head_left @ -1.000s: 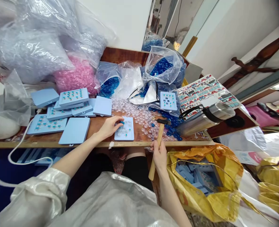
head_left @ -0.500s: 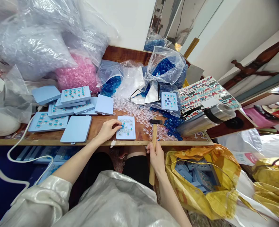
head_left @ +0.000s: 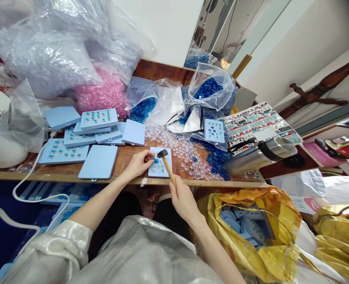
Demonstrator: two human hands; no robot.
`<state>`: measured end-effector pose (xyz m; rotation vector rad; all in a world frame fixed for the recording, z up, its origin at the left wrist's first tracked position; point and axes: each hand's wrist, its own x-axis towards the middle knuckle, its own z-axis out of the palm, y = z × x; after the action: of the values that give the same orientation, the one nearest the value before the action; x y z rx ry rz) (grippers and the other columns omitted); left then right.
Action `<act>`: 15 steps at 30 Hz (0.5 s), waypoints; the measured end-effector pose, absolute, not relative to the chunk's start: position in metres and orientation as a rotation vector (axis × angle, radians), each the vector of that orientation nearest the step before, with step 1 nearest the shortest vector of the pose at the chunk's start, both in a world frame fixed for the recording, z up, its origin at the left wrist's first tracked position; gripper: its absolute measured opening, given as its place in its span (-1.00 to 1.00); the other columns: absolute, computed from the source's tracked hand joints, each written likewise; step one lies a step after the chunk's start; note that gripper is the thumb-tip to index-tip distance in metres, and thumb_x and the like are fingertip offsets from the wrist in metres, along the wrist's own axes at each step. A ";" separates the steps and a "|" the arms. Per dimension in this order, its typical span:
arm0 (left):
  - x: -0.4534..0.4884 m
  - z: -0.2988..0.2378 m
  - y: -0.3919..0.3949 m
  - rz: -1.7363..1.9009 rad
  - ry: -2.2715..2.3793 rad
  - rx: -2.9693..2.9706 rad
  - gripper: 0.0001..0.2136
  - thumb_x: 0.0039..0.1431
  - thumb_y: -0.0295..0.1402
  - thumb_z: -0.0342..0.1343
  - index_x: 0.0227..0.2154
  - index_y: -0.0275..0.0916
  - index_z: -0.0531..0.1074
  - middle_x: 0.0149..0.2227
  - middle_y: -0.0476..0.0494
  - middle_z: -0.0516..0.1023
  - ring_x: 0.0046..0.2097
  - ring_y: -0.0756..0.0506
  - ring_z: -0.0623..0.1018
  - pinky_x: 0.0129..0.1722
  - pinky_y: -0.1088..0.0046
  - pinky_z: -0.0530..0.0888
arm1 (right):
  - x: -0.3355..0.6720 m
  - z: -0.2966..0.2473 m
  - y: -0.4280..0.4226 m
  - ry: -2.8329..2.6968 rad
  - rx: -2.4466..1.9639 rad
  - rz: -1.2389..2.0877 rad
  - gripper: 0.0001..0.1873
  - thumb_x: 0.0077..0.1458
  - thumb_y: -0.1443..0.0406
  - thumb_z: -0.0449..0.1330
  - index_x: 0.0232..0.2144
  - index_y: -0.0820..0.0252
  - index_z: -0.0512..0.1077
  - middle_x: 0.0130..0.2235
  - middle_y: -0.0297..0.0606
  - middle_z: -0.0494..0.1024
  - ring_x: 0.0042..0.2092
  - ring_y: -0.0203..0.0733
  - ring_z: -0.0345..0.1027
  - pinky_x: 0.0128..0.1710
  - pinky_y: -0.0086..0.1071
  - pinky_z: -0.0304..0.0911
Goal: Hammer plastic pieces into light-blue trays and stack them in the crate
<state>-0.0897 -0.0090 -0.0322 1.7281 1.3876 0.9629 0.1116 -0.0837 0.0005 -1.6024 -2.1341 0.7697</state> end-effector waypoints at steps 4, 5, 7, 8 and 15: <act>-0.099 -0.021 0.020 1.016 1.456 1.902 -0.82 0.09 -0.35 -0.02 -0.26 -0.25 0.38 -0.28 -0.09 0.49 -0.27 -0.05 0.47 -0.22 0.43 0.39 | 0.120 -0.005 -0.082 -2.103 -1.545 0.792 -0.70 0.18 0.29 -0.13 -0.08 0.20 0.26 -0.29 -0.19 0.50 -0.25 -0.13 0.39 -0.26 -0.36 0.22; -0.104 -0.017 0.035 1.051 1.495 1.981 -0.82 0.10 -0.37 -0.04 -0.25 -0.25 0.38 -0.24 -0.11 0.48 -0.23 -0.06 0.46 -0.17 0.40 0.38 | 0.123 -0.006 -0.080 -2.069 -1.522 0.777 -0.69 0.18 0.28 -0.13 -0.07 0.20 0.25 -0.27 -0.19 0.50 -0.24 -0.14 0.39 -0.26 -0.36 0.23; -0.113 -0.008 0.073 1.071 1.615 2.145 -0.78 0.09 -0.45 -0.08 -0.21 -0.28 0.37 -0.17 -0.17 0.45 -0.13 -0.10 0.42 -0.07 0.35 0.33 | 0.128 -0.009 -0.074 -1.989 -1.506 0.734 -0.66 0.18 0.25 -0.12 -0.04 0.21 0.24 -0.26 -0.19 0.49 -0.26 -0.16 0.39 -0.28 -0.38 0.24; -0.117 -0.005 0.093 1.027 1.706 2.214 -0.75 0.07 -0.50 -0.09 -0.18 -0.30 0.37 -0.13 -0.22 0.43 -0.08 -0.13 0.39 -0.04 0.32 0.31 | 0.130 -0.012 -0.072 -1.948 -1.511 0.719 -0.65 0.18 0.23 -0.12 -0.04 0.22 0.24 -0.27 -0.19 0.49 -0.28 -0.17 0.38 -0.29 -0.38 0.24; -0.129 -0.005 0.174 0.508 2.155 2.224 -0.72 0.04 -0.53 -0.06 -0.15 -0.39 0.33 -0.18 -0.41 0.42 -0.06 -0.29 0.38 -0.09 0.15 0.28 | 0.134 -0.031 -0.061 -1.826 -1.581 0.759 -0.63 0.18 0.22 -0.11 -0.02 0.23 0.24 -0.29 -0.20 0.49 -0.30 -0.16 0.37 -0.30 -0.36 0.23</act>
<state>-0.1292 0.1741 -0.0051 2.2239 2.1548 0.5077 0.1339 -0.0606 -0.0310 -1.5809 -1.8258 0.7592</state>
